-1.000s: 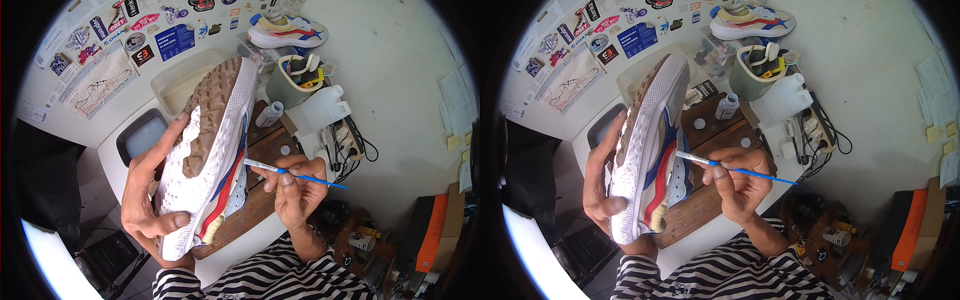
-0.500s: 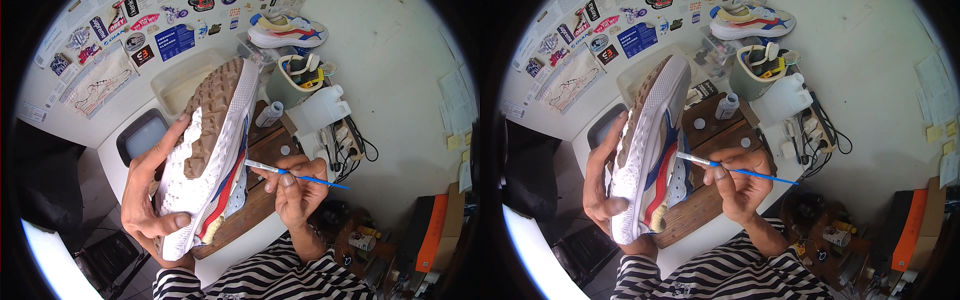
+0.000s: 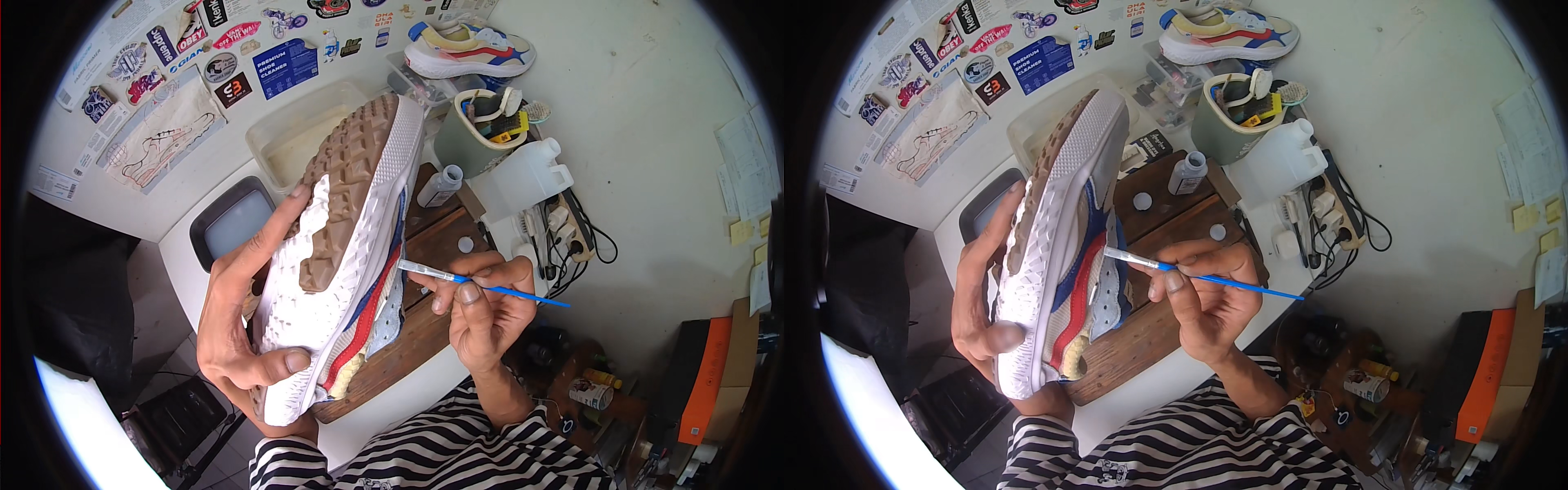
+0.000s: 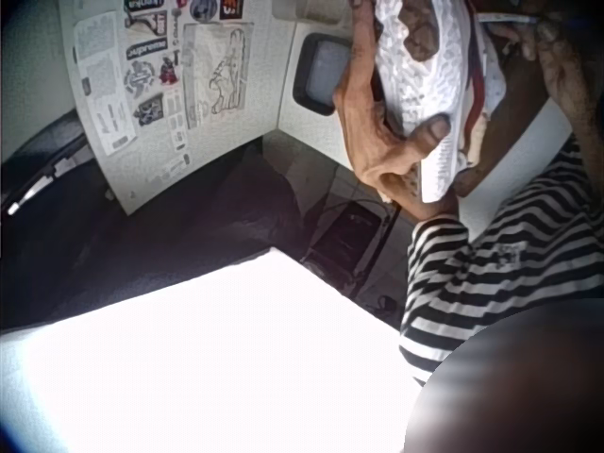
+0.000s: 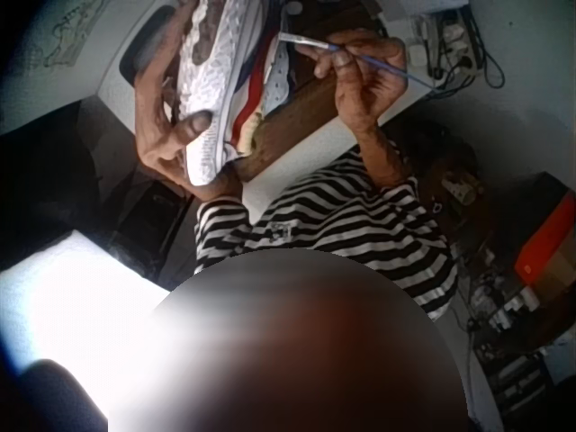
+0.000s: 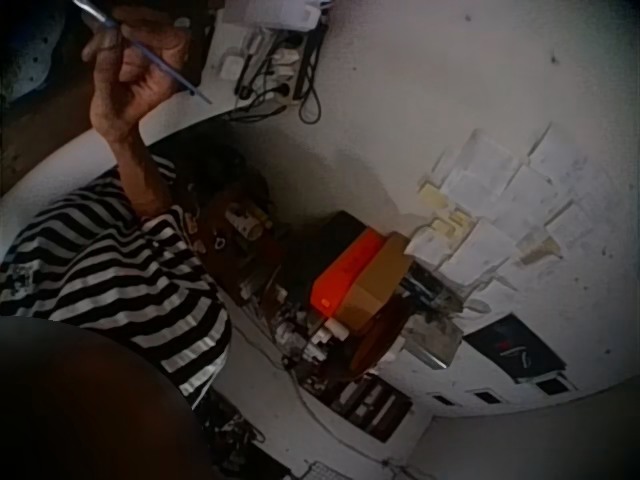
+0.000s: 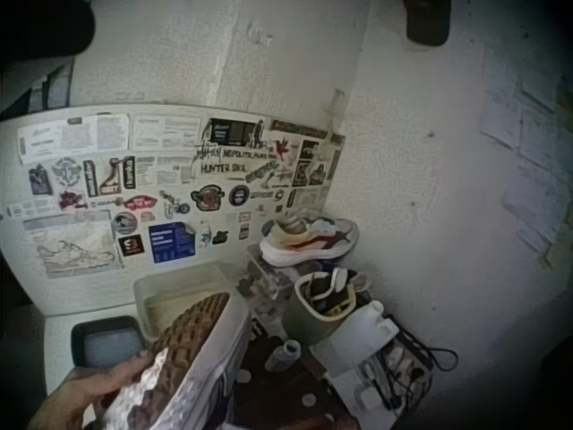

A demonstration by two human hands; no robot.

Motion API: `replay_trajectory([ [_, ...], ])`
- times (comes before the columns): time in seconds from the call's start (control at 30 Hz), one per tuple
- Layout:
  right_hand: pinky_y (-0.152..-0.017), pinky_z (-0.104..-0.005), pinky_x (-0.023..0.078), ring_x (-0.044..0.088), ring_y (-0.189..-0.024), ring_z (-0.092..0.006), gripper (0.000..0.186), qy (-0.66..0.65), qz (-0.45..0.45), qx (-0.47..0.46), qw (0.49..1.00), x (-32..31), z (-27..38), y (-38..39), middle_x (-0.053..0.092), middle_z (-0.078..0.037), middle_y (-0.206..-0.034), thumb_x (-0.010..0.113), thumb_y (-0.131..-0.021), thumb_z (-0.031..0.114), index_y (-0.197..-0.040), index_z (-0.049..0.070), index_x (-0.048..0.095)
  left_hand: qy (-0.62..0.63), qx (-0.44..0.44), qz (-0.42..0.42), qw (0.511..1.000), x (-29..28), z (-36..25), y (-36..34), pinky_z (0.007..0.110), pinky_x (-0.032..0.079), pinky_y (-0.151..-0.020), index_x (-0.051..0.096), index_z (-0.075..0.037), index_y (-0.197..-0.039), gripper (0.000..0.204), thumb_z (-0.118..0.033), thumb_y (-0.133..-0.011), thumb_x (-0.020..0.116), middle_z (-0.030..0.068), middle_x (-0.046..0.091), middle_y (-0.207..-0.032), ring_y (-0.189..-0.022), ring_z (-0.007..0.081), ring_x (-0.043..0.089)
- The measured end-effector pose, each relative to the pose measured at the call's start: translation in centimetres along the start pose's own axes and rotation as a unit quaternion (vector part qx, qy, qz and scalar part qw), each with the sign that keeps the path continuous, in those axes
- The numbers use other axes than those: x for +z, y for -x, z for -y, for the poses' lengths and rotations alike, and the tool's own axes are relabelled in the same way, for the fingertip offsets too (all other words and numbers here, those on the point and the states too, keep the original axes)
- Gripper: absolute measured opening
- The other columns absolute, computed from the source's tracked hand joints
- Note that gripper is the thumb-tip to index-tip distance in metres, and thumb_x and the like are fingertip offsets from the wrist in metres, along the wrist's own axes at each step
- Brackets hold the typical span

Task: The recorder is using a fine brush to apply blue and white paint to the trim and surfaces of a sneaker.

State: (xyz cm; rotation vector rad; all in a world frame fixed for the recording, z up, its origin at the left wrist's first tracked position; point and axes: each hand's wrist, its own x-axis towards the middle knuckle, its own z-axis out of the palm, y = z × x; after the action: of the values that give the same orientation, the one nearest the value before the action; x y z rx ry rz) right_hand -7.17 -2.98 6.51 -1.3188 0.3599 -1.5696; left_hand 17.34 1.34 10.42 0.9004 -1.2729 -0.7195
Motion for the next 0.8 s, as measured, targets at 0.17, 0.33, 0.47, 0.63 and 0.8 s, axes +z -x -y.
replay_trajectory([
  [0.17, -0.076, -0.0396, 0.064, 0.066, -0.075, -0.0177, 0.021, 0.006, 0.001, -0.003, 1.000, 0.0, -0.1, 0.0, 0.064, -0.026, -0.114, 0.059, -0.098, -0.009, -0.114, -0.003, 0.048, 0.016, -0.040, 0.006, 0.999, 0.6, -0.5, -0.4, 0.046, 0.039, -0.116, 0.056, 0.021, -0.134, 0.111, -0.045, -0.049, 0.080, 0.0417, 0.058, -0.136, -0.126, 0.0513, 0.062],
  [0.33, -0.069, -0.0342, 0.061, 0.066, -0.074, -0.0186, 0.021, 0.001, -0.004, -0.017, 1.000, 0.1, 0.0, 0.1, 0.064, -0.027, -0.114, 0.059, -0.098, -0.010, -0.114, -0.003, 0.047, 0.016, -0.029, -0.026, 0.999, 0.8, -0.1, 0.2, 0.046, 0.039, -0.117, 0.055, 0.022, -0.136, 0.112, -0.045, -0.049, 0.080, 0.0413, 0.058, -0.137, -0.126, 0.0508, 0.062],
  [0.47, -0.068, -0.0339, 0.060, 0.066, -0.075, -0.0189, 0.021, 0.004, 0.002, -0.013, 1.000, 0.0, -0.1, 0.2, 0.064, -0.027, -0.114, 0.059, -0.098, -0.010, -0.114, -0.003, 0.048, 0.011, 0.013, 0.018, 1.000, 0.1, 0.6, -0.2, 0.046, 0.039, -0.116, 0.055, 0.022, -0.135, 0.111, -0.045, -0.050, 0.080, 0.0415, 0.058, -0.137, -0.126, 0.0512, 0.062],
  [0.63, -0.068, -0.0338, 0.060, 0.066, -0.075, -0.0189, 0.021, 0.013, 0.005, -0.006, 1.000, -0.1, -0.1, 0.2, 0.064, -0.027, -0.115, 0.059, -0.098, -0.010, -0.113, -0.003, 0.048, -0.009, 0.007, 0.007, 1.000, 0.1, 0.2, 0.0, 0.047, 0.040, -0.116, 0.056, 0.021, -0.135, 0.109, -0.044, -0.051, 0.080, 0.0420, 0.058, -0.136, -0.125, 0.0523, 0.062],
  [0.8, -0.069, -0.0344, 0.061, 0.066, -0.075, -0.0186, 0.021, 0.004, 0.006, -0.014, 1.000, -0.1, -0.2, 0.2, 0.064, -0.027, -0.113, 0.058, -0.098, -0.011, -0.113, -0.002, 0.047, 0.001, -0.008, 0.015, 1.000, 0.1, 0.1, -0.1, 0.047, 0.039, -0.116, 0.056, 0.021, -0.135, 0.110, -0.044, -0.051, 0.080, 0.0417, 0.058, -0.137, -0.126, 0.0521, 0.062],
])
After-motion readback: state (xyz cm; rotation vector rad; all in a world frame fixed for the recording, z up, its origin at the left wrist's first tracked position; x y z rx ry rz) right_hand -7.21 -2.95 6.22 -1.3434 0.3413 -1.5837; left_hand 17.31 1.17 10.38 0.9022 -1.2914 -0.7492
